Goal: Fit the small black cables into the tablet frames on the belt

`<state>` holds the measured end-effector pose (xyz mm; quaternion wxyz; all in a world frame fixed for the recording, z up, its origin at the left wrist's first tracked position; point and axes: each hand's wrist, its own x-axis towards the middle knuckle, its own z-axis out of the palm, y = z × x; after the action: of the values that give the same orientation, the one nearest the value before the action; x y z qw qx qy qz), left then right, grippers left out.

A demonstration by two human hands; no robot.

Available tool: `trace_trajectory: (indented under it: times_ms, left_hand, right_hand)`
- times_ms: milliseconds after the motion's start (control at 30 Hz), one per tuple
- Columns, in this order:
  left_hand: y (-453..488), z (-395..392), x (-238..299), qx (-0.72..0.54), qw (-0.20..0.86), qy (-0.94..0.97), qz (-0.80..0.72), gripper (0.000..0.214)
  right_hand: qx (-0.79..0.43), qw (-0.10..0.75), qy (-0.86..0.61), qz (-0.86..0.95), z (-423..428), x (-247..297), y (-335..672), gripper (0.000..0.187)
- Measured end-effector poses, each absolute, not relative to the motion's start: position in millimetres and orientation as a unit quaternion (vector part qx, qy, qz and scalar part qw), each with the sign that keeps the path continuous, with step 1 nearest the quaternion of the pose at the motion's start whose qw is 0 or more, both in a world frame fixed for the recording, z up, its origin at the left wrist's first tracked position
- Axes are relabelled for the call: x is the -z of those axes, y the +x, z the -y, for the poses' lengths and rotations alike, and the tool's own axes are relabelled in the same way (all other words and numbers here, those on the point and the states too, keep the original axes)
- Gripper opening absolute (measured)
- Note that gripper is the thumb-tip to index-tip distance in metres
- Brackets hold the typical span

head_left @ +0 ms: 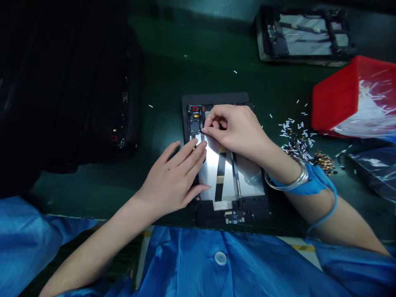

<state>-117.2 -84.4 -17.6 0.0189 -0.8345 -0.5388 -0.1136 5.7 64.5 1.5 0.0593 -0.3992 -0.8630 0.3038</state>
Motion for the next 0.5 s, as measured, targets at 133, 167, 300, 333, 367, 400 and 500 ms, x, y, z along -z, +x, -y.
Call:
trace_trajectory:
  times_ms: [133,167,300,333,367,400,500]
  left_hand:
    - [-117.4,72.6,16.2,0.113,0.003,-0.822,0.559,0.052]
    - [-117.9,71.1,15.5,0.117,-0.01,-0.816,0.566,0.051]
    - [-114.1,88.1,13.6,0.22,-0.084,-0.755,0.612,0.049]
    - [-109.9,98.6,14.5,0.254,-0.08,-0.721,0.64,0.051]
    - [-104.0,110.6,16.3,0.278,-0.07,-0.683,0.672,0.053]
    - [-96.7,123.1,18.7,0.289,-0.064,-0.648,0.702,0.053]
    - [-74.0,154.6,26.5,0.286,-0.124,-0.585,0.748,0.056]
  right_hand:
    - [-0.268,0.083,-0.403,0.871,-64.1,-8.4,11.9,0.004]
    - [-0.252,0.101,-0.406,0.873,-62.6,-12.9,19.1,0.007]
    - [-0.148,0.143,-0.453,0.868,-42.6,-27.7,75.5,0.021]
    - [-0.11,0.133,-0.473,0.864,-34.4,-27.2,92.7,0.026]
    - [-0.076,0.107,-0.498,0.857,-25.6,-24.5,108.6,0.032]
    - [-0.057,0.072,-0.517,0.851,-16.9,-20.1,121.9,0.04]
    - [-0.132,-0.008,-0.516,0.846,2.7,-4.9,139.7,0.056]
